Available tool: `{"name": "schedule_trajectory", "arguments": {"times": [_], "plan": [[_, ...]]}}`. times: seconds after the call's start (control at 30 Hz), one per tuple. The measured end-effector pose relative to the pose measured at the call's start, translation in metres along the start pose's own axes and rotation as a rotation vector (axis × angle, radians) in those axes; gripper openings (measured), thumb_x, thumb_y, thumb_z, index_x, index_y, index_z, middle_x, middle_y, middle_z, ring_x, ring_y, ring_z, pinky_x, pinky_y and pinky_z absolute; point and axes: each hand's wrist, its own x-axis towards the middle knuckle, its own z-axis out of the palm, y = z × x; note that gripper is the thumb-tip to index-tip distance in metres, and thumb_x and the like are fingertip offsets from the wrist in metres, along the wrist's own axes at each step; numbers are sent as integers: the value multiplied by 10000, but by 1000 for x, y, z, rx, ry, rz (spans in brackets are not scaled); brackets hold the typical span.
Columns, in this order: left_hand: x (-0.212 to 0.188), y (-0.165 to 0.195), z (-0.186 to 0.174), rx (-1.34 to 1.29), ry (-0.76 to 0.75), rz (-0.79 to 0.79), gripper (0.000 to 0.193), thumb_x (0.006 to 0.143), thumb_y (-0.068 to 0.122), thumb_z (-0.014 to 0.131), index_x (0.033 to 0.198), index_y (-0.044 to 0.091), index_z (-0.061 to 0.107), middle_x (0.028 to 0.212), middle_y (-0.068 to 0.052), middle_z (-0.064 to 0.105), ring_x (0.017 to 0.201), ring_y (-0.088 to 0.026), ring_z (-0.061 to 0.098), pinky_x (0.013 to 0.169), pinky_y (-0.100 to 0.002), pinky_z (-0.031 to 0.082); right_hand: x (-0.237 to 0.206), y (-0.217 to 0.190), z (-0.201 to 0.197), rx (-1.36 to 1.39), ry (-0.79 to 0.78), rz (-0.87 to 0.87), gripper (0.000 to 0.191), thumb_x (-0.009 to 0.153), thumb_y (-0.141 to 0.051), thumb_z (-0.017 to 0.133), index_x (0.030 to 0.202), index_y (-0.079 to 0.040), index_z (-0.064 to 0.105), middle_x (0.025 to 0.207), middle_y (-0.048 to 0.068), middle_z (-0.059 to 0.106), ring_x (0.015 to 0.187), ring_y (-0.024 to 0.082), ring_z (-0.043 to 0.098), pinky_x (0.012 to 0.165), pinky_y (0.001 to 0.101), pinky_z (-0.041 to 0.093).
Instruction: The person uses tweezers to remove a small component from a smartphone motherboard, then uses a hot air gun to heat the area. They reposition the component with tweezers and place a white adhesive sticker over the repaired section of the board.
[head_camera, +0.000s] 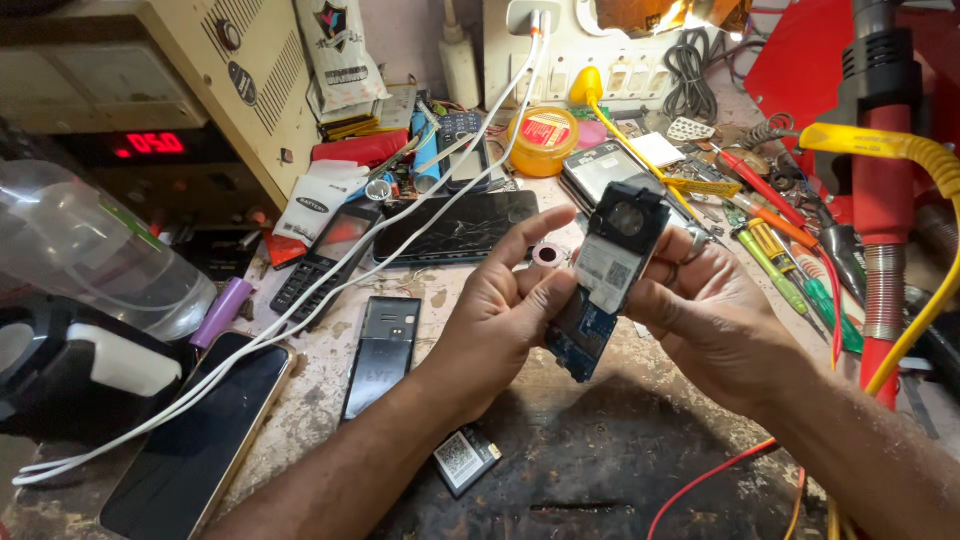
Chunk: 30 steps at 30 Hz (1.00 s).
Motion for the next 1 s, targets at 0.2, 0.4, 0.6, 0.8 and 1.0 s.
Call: {"name": "schedule_trajectory", "arguments": {"times": [0.2,0.4,0.6,0.8,1.0], "plan": [[-4,5,-2,195,-93,15,592,1077,109,567,1623,146,342,956,-21,680,859,-43,602,756,-228,526,-3,0,1,-69,6,50,525,811,-78,829,1291,-6,628,1186,116,730,1078,183,695,954,344,560],[-1,8,5,299,7,-127,353,1013,164,587,1353,114,502,1037,-2,730,948,-86,712,804,-252,607,-8,7,-4,-271,42,-24,323,829,-17,846,1067,-11,629,1036,79,695,965,146,685,862,307,584],[0,52,-23,935,290,95,200,1008,281,654,1072,104,722,1034,-33,808,932,-122,763,795,-274,616,-4,-7,-6,-436,291,-138,211,853,-52,790,1004,-31,644,946,82,735,840,124,717,770,276,623],[0,49,-18,684,132,-154,285,911,258,734,1131,106,635,1088,-51,757,993,-118,731,836,-275,635,0,-29,-7,-561,276,-162,224,866,-93,805,1036,-42,668,954,78,745,818,126,704,711,267,592],[-4,13,-1,260,18,11,528,817,157,858,1185,48,494,1147,-129,713,1078,-180,693,928,-337,598,-9,-4,18,-700,-30,-13,258,828,-139,870,1006,-23,722,1065,44,771,850,95,733,739,240,625]]}}
